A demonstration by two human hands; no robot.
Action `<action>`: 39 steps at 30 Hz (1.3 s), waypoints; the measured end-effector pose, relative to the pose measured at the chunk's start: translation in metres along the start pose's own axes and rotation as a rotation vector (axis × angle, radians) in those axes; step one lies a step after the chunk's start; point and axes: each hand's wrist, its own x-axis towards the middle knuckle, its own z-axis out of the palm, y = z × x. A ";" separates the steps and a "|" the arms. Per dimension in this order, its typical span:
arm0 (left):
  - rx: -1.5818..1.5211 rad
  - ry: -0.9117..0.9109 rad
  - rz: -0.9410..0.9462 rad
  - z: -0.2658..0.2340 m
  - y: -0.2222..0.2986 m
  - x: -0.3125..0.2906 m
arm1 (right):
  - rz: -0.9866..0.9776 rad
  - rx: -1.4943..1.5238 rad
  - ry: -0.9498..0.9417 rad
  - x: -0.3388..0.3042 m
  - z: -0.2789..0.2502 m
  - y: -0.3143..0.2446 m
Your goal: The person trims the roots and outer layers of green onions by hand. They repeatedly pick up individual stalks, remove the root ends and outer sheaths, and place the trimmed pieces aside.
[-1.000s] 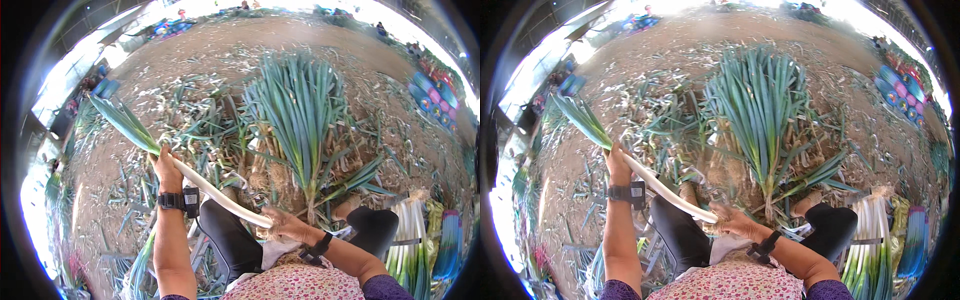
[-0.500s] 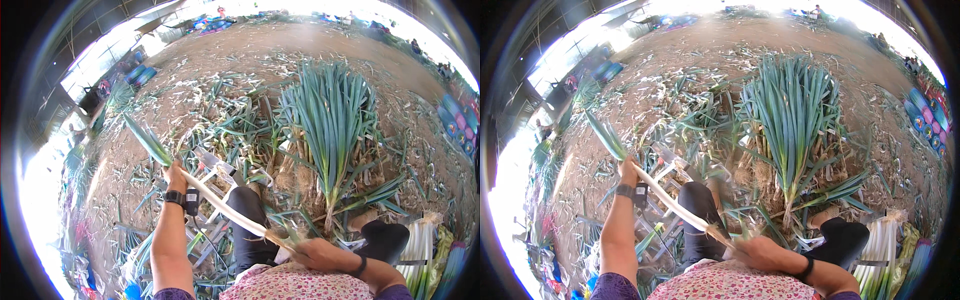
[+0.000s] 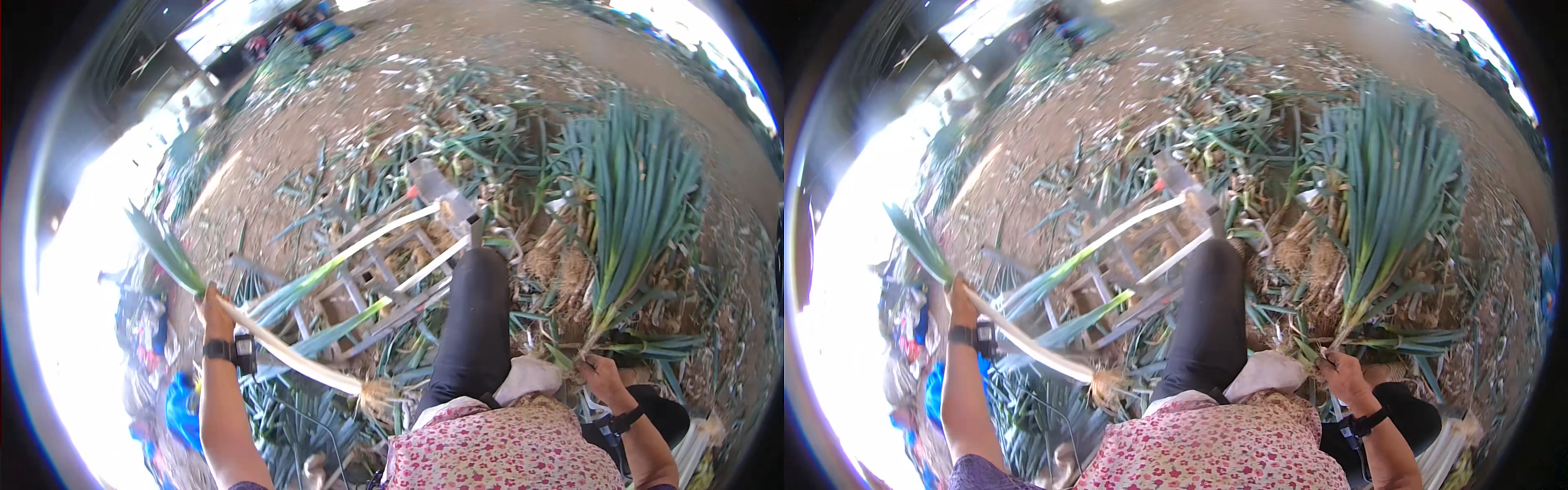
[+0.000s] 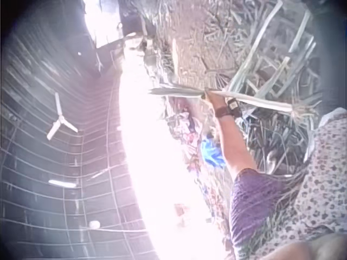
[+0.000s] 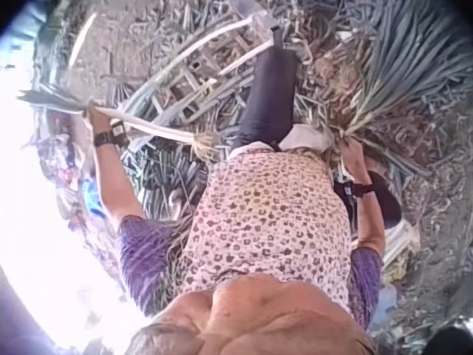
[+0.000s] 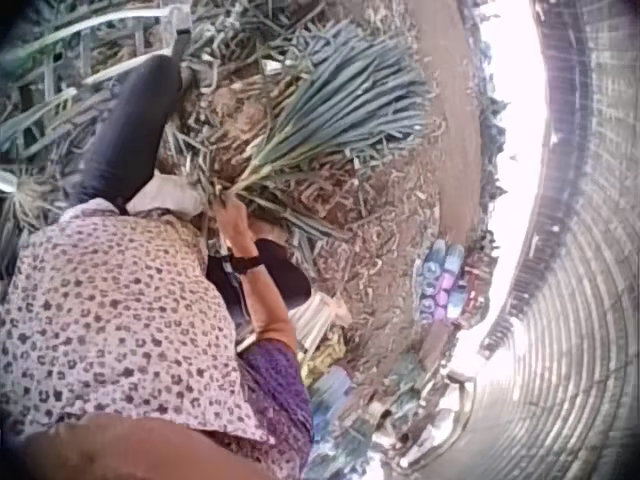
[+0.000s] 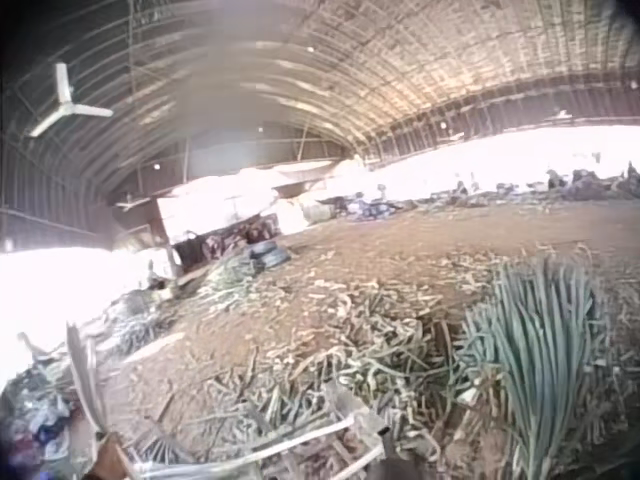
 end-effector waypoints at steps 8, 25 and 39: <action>0.366 0.422 -0.060 -0.258 -0.069 -0.115 | 0.017 -0.197 -0.108 0.022 0.007 0.068; 0.325 -0.676 0.881 0.290 0.019 -0.237 | 0.125 -0.344 0.093 0.061 0.012 0.116; -0.236 -1.241 -0.638 0.529 -0.131 -0.469 | 0.641 0.480 0.548 0.131 -0.007 0.263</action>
